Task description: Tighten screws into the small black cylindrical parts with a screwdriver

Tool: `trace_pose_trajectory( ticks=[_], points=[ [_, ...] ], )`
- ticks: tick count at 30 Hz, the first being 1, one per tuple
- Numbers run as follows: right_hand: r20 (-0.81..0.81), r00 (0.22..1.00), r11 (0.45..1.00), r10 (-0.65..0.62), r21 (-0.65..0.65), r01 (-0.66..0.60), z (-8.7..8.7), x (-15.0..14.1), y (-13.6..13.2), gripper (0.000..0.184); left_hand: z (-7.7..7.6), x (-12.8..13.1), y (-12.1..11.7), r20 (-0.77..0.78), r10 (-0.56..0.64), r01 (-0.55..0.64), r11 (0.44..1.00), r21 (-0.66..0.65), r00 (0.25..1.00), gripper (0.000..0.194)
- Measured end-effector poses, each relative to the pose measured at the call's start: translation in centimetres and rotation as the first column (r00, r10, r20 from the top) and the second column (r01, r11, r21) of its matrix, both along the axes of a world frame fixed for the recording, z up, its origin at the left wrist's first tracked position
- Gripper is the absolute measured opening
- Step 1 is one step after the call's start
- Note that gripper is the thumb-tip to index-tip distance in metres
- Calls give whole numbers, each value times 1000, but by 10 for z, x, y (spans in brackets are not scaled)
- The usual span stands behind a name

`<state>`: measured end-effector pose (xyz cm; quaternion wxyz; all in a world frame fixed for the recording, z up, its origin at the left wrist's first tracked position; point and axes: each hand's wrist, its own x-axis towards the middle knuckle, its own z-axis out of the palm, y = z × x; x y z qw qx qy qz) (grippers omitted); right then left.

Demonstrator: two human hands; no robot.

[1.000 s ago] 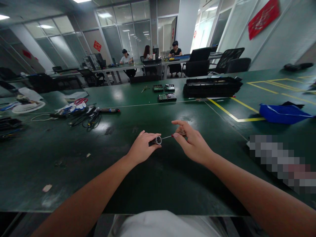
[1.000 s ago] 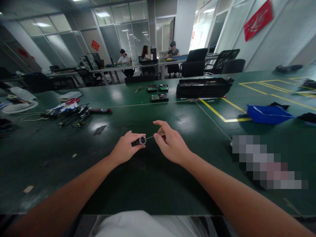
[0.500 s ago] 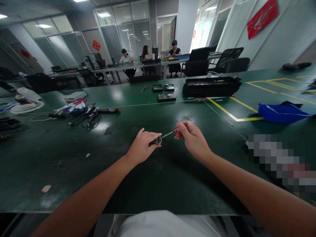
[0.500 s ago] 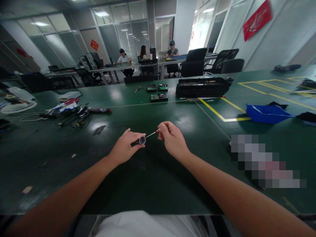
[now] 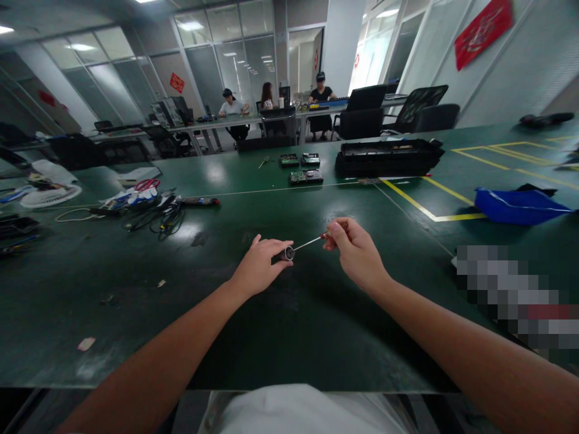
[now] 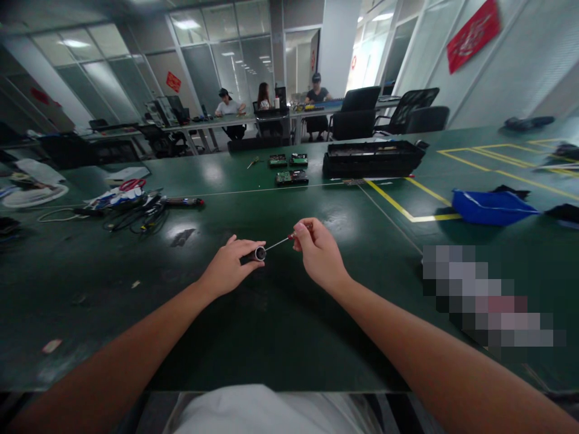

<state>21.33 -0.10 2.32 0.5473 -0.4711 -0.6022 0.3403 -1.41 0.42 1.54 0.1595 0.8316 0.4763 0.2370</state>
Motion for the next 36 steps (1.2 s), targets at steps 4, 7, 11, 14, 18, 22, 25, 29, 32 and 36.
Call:
trace_pose_trajectory(
  ticks=[4, 7, 11, 14, 18, 22, 25, 29, 32, 36],
  points=[
    [205, 979, 997, -14, 72, -1, 1, 1, -6, 23, 0, 1, -2, -8, -12, 12, 1000, -11, 1000, 43],
    [312, 949, 993, -41, 116, 4, 5, 1, -11, 22, -2, 1, -2, -5, -18, 18, 999, -34, 1000, 45],
    [403, 913, 987, -65, 158, 1, 12, 1, -14, 18, -3, 1, -1, 9, -16, 16, 999, -49, 1000, 47],
    [428, 900, 984, -85, 180, 8, 14, 2, -13, 17, -3, 2, -1, 16, -23, 23, 998, -51, 1000, 48],
    [389, 920, 983, -55, 182, -19, 13, 2, -14, 19, -1, 4, -2, -5, -27, 27, 998, -59, 1000, 46],
    [431, 902, 984, -13, 165, -64, 14, 0, -16, 18, -2, 4, -3, -9, -41, 40, 998, -51, 999, 46],
    [457, 889, 983, -37, 175, -49, 15, 0, -16, 17, -3, 3, -2, -7, -47, 47, 998, -49, 999, 46],
    [483, 870, 976, -100, 216, -7, 14, 2, -13, 16, -3, 2, -2, 16, -45, 45, 997, -60, 999, 45],
    [474, 869, 971, -140, 236, 27, 14, 3, -12, 17, -3, 2, -3, 101, -24, 32, 997, -75, 995, 45],
    [458, 878, 973, -143, 226, 41, 13, 3, -12, 18, -5, 0, -1, 278, 66, -32, 992, -125, 958, 47]
  ],
)
